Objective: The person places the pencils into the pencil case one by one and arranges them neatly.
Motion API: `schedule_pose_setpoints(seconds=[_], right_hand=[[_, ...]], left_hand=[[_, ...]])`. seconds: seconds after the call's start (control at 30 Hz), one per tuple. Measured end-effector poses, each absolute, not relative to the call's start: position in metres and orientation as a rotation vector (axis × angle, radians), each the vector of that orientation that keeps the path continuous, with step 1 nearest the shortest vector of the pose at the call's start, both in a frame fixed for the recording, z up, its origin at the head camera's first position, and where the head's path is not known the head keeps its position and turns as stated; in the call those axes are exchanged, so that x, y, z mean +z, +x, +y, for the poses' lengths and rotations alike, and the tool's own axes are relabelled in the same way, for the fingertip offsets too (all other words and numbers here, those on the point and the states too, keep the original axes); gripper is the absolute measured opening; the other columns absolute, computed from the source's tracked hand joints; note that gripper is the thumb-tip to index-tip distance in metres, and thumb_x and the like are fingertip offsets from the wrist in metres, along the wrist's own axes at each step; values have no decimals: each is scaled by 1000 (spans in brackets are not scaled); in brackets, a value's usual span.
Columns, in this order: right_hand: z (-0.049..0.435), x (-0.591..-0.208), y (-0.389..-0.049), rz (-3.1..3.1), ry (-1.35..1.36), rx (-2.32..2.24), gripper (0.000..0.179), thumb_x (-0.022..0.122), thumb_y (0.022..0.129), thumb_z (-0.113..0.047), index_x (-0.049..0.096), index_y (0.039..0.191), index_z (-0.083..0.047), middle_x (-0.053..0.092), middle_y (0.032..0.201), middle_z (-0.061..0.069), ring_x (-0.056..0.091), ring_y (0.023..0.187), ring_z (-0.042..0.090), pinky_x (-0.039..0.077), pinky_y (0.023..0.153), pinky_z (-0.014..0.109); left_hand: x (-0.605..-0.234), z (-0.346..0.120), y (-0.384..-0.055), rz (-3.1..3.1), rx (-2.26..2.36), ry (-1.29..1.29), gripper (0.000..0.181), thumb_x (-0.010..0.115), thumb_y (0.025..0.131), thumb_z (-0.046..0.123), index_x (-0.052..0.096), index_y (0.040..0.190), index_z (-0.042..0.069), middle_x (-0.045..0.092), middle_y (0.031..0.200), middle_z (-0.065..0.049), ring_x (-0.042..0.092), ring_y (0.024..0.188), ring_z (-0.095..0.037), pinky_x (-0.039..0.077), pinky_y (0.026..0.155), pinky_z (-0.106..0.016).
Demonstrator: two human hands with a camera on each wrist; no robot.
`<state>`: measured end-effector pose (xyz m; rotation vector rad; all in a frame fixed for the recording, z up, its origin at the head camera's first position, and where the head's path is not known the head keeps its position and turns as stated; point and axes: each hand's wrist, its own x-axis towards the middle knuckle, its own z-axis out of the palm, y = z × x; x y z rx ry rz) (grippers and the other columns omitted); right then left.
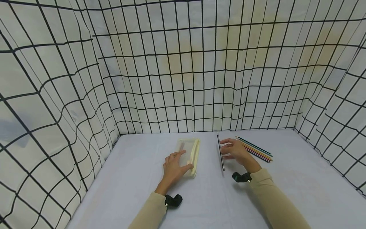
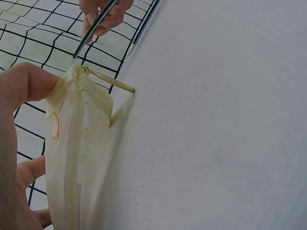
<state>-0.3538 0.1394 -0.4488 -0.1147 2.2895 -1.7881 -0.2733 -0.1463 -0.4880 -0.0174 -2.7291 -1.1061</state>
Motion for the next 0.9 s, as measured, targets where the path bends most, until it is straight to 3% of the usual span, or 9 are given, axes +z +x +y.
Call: schedule_pose_setpoints(seconds=[0.9], right_hand=[[69,-468,-344,2137,-15,-1792,40,68,90,-4,62,130,-3,69,103,11,67,88,19,62,75,32]], left_hand=[[-486,-145,-273,-2722,-1086,-21,75,75,77,49,56,145,25,49,148,-14,39,133,-38,32,104,-63]])
